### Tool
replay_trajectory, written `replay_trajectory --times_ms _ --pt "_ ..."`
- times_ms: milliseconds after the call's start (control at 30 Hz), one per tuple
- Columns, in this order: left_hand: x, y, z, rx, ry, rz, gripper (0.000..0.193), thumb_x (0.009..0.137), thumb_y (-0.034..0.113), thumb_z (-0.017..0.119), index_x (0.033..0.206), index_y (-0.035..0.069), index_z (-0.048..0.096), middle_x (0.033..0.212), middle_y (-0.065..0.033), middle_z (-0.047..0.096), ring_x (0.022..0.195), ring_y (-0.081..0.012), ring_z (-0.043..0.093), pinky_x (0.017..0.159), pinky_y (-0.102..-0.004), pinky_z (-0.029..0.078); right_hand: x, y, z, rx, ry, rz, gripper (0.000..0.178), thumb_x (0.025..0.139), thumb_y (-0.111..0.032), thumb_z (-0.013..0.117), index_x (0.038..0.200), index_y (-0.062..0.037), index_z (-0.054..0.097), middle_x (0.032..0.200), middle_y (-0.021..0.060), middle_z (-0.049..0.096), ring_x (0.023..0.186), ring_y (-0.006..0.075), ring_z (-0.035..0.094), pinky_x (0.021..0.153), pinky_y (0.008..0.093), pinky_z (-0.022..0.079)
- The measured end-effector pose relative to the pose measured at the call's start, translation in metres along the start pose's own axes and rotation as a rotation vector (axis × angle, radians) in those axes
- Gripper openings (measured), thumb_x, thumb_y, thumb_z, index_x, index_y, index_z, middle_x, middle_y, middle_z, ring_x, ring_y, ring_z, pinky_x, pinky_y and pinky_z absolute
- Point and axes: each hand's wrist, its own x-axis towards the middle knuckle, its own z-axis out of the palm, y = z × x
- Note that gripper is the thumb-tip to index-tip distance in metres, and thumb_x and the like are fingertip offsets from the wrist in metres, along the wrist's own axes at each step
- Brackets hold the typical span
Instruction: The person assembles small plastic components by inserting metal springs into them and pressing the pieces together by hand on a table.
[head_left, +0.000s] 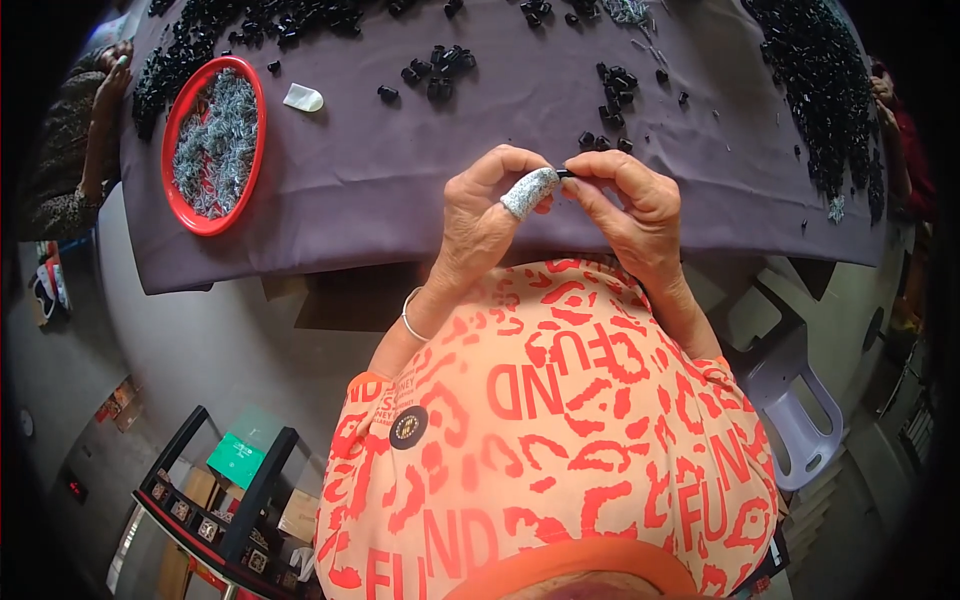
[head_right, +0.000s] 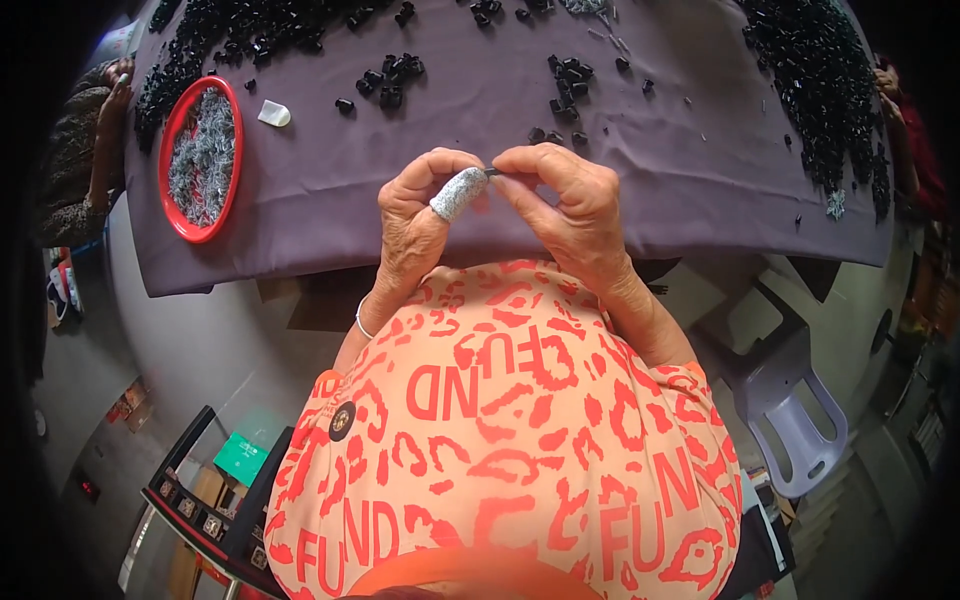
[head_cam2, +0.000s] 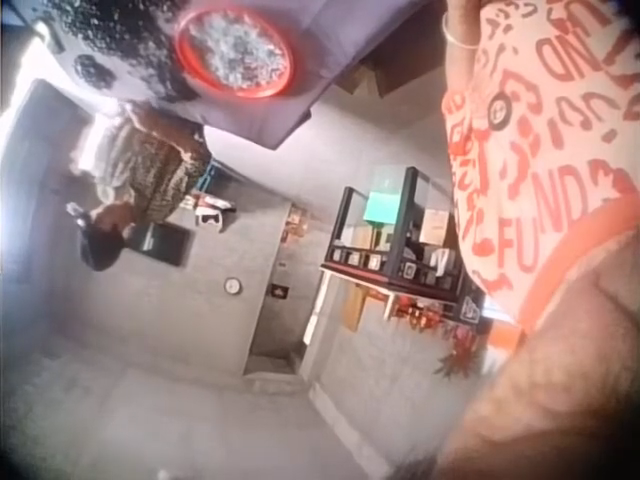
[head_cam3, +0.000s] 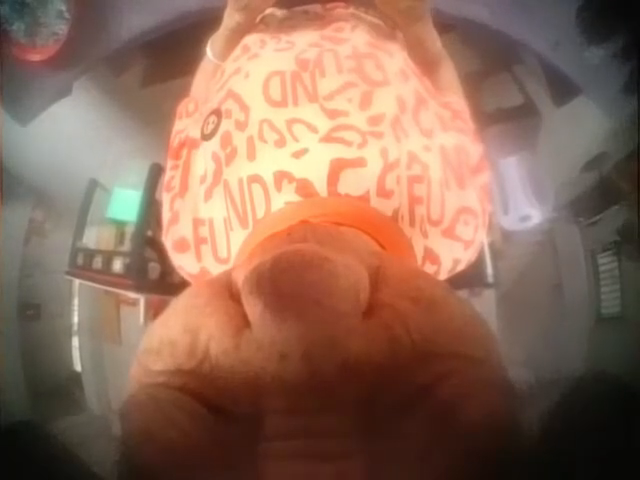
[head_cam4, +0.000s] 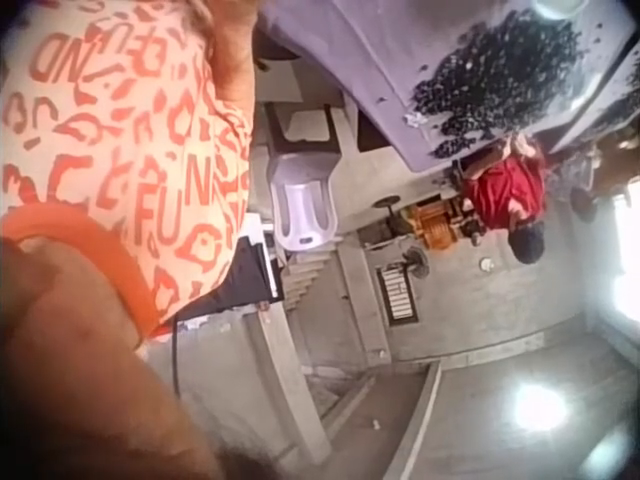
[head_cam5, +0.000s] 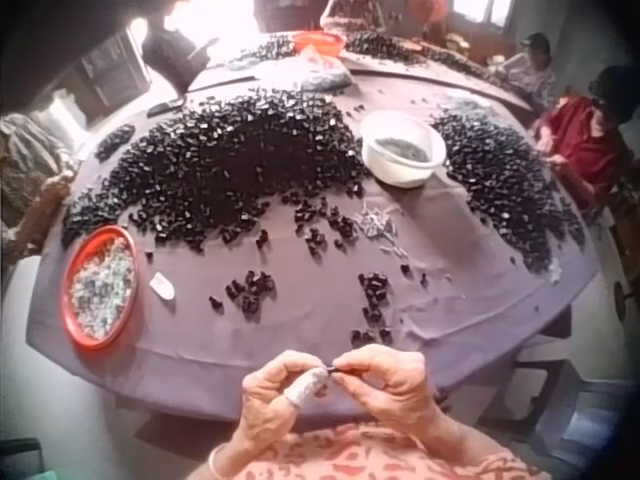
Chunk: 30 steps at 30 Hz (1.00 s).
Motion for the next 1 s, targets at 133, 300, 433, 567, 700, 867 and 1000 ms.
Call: replay_trajectory --times_ms 133,300,433,567,700,867,1000 --pt "0.000 -0.001 -0.003 -0.027 0.043 -0.087 0.011 0.085 0.003 0.063 0.094 -0.003 0.063 0.080 -0.0039 0.064 0.071 -0.0091 0.060 0.064 -0.0207 0.050 0.000 0.003 0.005 -0.049 0.020 -0.033 0.018 0.079 0.007 0.066 0.095 0.0034 0.063 0.086 0.0067 0.064 0.078 0.0115 0.062 0.071 0.0220 0.050" --pt "0.002 -0.002 -0.005 0.044 0.043 -0.064 0.012 0.084 0.005 0.065 0.093 -0.002 0.067 0.081 -0.0032 0.064 0.072 -0.0079 0.059 0.064 -0.0202 0.050 0.003 0.007 0.003 -0.106 0.030 -0.097 0.016 0.077 0.007 0.067 0.092 0.0024 0.063 0.084 0.0068 0.064 0.073 0.0120 0.061 0.066 0.0228 0.048" --pt "0.014 -0.001 -0.010 0.323 0.006 0.125 0.013 0.079 0.003 0.068 0.092 0.002 0.068 0.085 -0.0052 0.064 0.078 -0.0128 0.060 0.066 -0.0231 0.049 0.017 0.009 -0.003 -0.217 -0.020 -0.182 0.016 0.076 0.007 0.066 0.090 0.0015 0.061 0.081 0.0077 0.062 0.068 0.0140 0.060 0.063 0.0242 0.048" --pt "0.026 -0.014 -0.017 0.902 0.056 0.516 0.019 0.070 0.004 0.072 0.089 0.008 0.070 0.087 -0.0060 0.063 0.081 -0.0222 0.057 0.070 -0.0311 0.047 0.030 0.018 -0.003 -0.378 -0.096 -0.275 0.016 0.077 0.006 0.063 0.091 0.0007 0.059 0.082 0.0096 0.061 0.069 0.0203 0.061 0.062 0.0281 0.049" --pt "0.027 -0.015 -0.013 1.185 0.116 0.455 0.023 0.067 0.008 0.073 0.090 0.011 0.070 0.086 -0.0048 0.063 0.083 -0.0249 0.054 0.072 -0.0345 0.047 0.037 0.036 0.004 -0.665 -0.203 -0.332 0.015 0.076 0.002 0.060 0.090 -0.0004 0.055 0.080 0.0123 0.057 0.074 0.0288 0.059 0.064 0.0356 0.049" --pt "0.028 0.003 -0.020 0.458 0.048 -0.115 0.020 0.083 0.004 0.058 0.101 0.003 0.067 0.084 -0.0086 0.067 0.076 -0.0149 0.063 0.064 -0.0249 0.050 0.044 0.033 0.007 -0.745 -0.235 -0.361 0.014 0.076 -0.002 0.059 0.088 -0.0020 0.052 0.076 0.0128 0.054 0.073 0.0308 0.057 0.066 0.0390 0.048" --pt "0.033 0.018 -0.011 0.286 -0.049 -0.412 0.023 0.084 0.005 0.053 0.103 -0.001 0.065 0.085 -0.0080 0.068 0.067 -0.0096 0.063 0.055 -0.0229 0.050 0.041 0.021 0.007 -0.709 -0.246 -0.342 0.023 0.074 -0.001 0.059 0.095 -0.0035 0.049 0.074 0.0132 0.053 0.073 0.0311 0.057 0.066 0.0401 0.047"
